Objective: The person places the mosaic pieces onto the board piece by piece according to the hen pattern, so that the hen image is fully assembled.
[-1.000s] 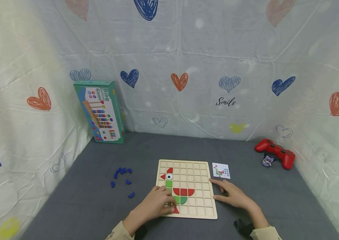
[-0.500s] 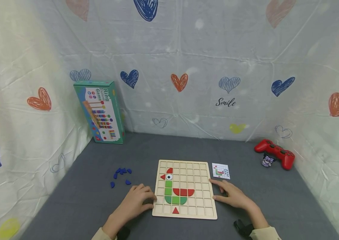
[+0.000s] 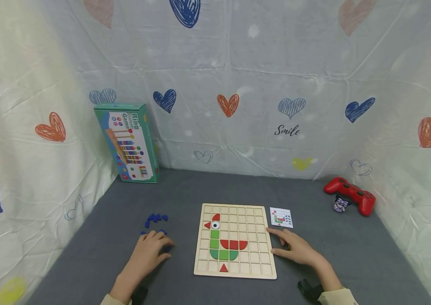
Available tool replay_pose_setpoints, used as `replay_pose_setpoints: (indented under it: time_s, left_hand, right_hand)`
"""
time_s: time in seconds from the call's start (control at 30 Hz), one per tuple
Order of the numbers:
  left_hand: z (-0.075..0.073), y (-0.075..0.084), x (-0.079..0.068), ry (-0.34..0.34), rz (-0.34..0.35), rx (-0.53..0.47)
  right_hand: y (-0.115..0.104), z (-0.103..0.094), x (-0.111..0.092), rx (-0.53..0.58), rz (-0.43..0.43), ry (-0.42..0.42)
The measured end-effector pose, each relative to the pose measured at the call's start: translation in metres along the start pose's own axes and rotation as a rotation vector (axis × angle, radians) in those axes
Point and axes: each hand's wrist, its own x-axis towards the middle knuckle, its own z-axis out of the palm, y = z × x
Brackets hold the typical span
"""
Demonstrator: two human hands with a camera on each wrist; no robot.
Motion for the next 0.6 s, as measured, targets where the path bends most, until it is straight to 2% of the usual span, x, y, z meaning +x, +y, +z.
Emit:
replay_pose_setpoints:
  time_s: [0.33, 0.6]
  left_hand:
    - [-0.0010, -0.0099, 0.0003, -0.022, -0.059, 0.007]
    - [-0.0044, -0.0065, 0.0007, -0.004, -0.046, 0.013]
  right_hand:
    - [0.0016, 0.0004, 0.0004, -0.007, 0.006, -0.003]
    - [0.0009, -0.0001, 0.0003, 0.005, 0.011, -0.005]
